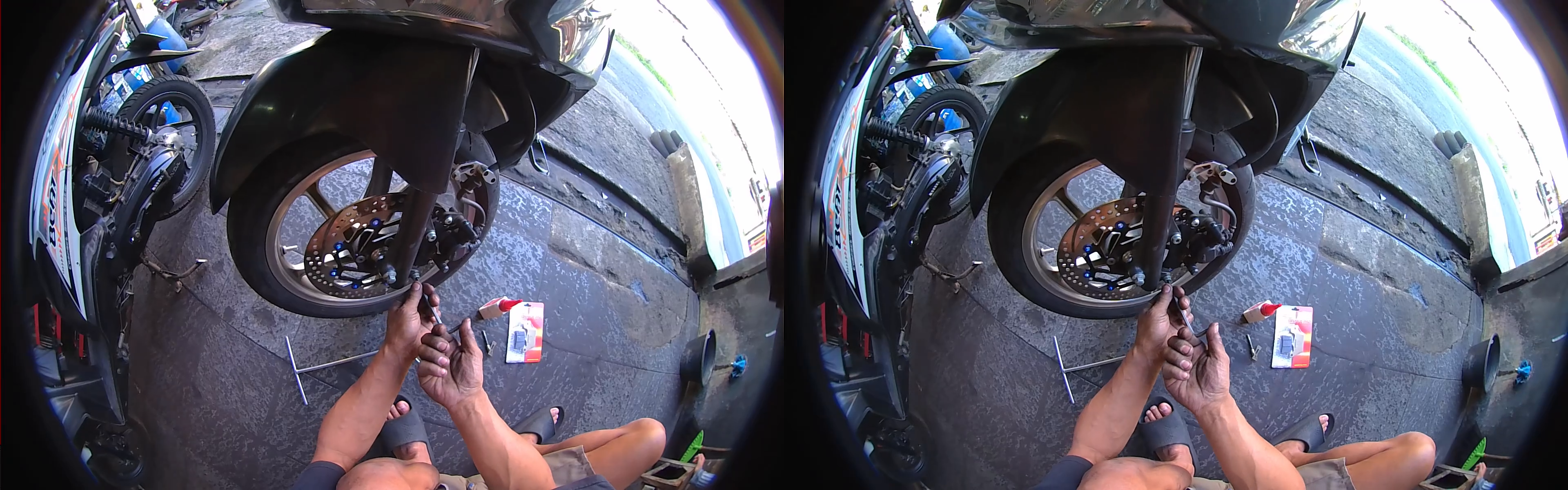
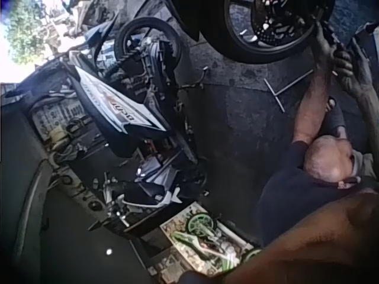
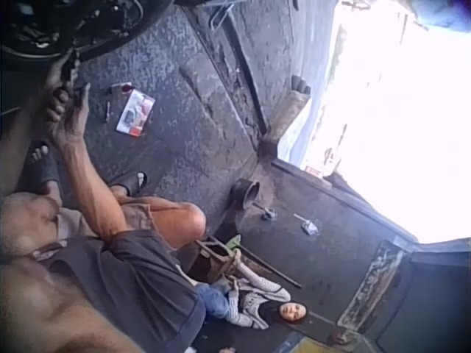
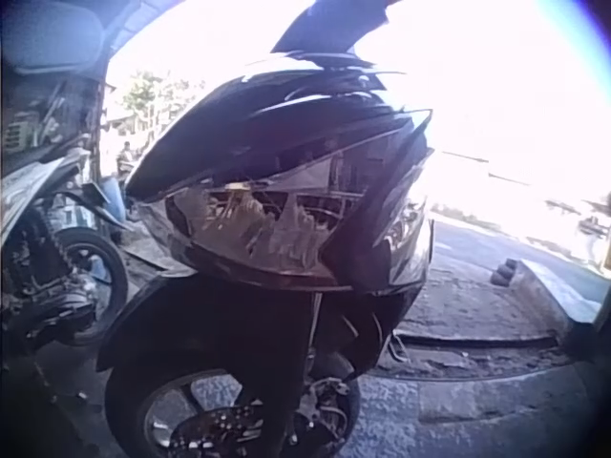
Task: Replacing the front brake pads on a motorcycle.
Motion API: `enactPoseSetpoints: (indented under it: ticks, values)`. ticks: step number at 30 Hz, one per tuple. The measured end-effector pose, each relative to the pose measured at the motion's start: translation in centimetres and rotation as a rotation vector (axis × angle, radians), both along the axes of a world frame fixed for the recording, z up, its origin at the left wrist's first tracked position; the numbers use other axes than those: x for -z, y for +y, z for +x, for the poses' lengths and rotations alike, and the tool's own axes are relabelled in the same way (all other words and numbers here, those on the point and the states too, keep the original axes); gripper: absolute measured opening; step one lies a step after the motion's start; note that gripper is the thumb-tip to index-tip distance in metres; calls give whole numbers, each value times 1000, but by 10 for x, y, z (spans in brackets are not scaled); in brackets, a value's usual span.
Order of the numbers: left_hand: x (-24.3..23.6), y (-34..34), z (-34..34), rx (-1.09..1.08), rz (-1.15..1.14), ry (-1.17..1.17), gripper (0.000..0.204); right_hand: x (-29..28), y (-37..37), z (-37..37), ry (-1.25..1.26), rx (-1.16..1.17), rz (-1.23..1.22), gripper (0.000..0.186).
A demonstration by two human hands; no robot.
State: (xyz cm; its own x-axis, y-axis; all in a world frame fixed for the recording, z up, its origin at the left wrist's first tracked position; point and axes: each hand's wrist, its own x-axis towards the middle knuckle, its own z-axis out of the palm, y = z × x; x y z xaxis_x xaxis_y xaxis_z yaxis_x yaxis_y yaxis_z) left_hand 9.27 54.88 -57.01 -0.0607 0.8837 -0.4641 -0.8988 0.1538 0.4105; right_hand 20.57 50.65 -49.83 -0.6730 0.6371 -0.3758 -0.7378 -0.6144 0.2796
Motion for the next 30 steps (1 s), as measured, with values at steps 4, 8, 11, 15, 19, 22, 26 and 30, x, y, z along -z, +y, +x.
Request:
enactPoseSetpoints:
  ticks: [4, 8, 11, 15, 19, 22, 26, 30]
  values:
    - [4, -2, -5, 36, -1, -48, 25, -7, 3, -6, 42, 5, -68, 57]
    - [-5, -1, -2, 49, -39, -48, 27, -6, 6, -9, 75, 74, -70, 55]
    - [-6, -1, -1, 26, -26, -72, 27, -5, 6, -10, 134, 107, -56, 51]
    - [-9, -2, 0, 31, -2, -110, 27, -10, 10, -12, 159, 138, -106, 35]
    - [-1, 0, 3, 28, -11, -69, 27, 0, 19, 0, -61, -28, 25, 20]
    - [1, -1, -6, 76, 25, -143, 26, -8, 25, 4, -949, -377, 570, 18]
    - [-8, 0, -3, 54, 18, -170, 27, -8, 26, 9, -2045, -617, 1563, 14]
    - [-13, 0, -1, 12, -51, 180, 25, 3, 20, 7, -2066, -659, 1584, 15]
